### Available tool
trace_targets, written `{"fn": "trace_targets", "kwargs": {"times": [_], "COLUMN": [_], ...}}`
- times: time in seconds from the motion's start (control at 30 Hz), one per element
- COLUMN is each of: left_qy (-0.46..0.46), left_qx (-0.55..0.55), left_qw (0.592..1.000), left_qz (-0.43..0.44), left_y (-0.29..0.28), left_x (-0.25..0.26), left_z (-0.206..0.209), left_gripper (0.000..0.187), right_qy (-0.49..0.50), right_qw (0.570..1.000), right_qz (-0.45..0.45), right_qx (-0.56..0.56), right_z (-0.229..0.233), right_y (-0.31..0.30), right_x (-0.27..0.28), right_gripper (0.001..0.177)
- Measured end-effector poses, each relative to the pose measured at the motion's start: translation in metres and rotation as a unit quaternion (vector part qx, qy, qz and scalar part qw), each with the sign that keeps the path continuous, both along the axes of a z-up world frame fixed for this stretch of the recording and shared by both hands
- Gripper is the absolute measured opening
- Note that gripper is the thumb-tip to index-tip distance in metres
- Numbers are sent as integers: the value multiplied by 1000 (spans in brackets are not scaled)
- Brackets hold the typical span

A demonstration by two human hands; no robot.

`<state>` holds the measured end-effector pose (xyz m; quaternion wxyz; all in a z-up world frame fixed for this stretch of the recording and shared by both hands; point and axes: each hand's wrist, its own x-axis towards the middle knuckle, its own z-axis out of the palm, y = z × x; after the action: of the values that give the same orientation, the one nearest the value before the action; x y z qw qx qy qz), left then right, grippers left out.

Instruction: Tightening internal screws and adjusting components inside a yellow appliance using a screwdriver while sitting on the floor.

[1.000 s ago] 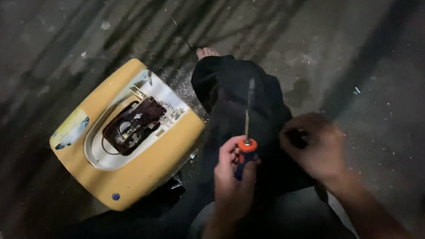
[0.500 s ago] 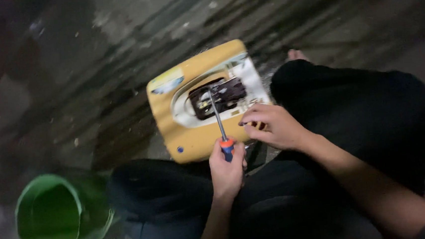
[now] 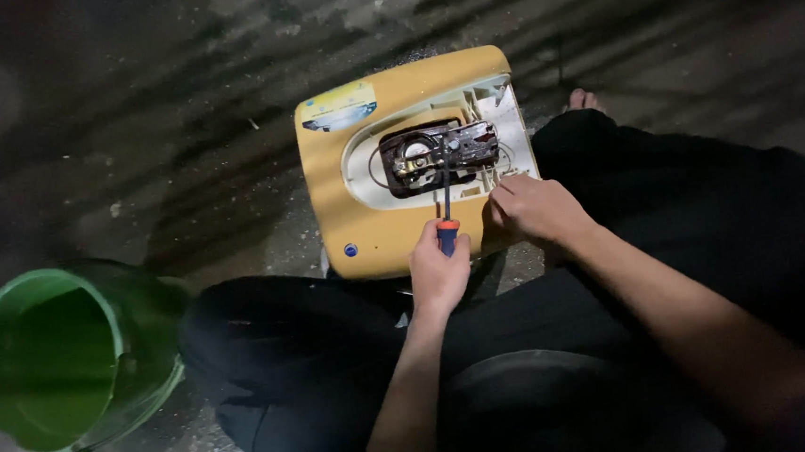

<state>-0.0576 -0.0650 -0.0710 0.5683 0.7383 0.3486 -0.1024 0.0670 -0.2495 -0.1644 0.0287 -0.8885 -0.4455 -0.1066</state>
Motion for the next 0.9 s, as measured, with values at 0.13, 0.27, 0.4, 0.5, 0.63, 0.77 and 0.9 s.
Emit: {"fn": "trace_targets", "kwargs": {"times": [0.13, 0.27, 0.4, 0.5, 0.63, 0.77, 0.9], "left_qy": [42, 56, 72, 72, 78, 73, 62], "left_qx": [8, 0, 0, 6, 5, -1, 0], "left_qw": [998, 996, 994, 994, 993, 993, 995], "left_qz": [-49, -68, -88, -82, -88, -88, -82], "left_y": [-10, -12, -11, -15, -12, -12, -14], "left_x": [6, 6, 3, 3, 2, 1, 0], "left_z": [-8, -15, -11, -37, -28, -32, -32], "left_gripper": [47, 51, 50, 49, 51, 49, 48], "right_qy": [-11, 89, 122, 144, 167, 173, 178], "right_qw": [998, 990, 971, 961, 954, 951, 958], "right_qz": [61, 28, -23, -29, -26, -22, 0], "right_qx": [7, 102, 207, 236, 248, 255, 225], "right_z": [25, 22, 12, 1, -10, -3, 8], "right_y": [2, -3, -1, 1, -1, 3, 7], "right_x": [1, 0, 7, 10, 13, 13, 9], "right_gripper": [7, 12, 22, 26, 30, 29, 26]}}
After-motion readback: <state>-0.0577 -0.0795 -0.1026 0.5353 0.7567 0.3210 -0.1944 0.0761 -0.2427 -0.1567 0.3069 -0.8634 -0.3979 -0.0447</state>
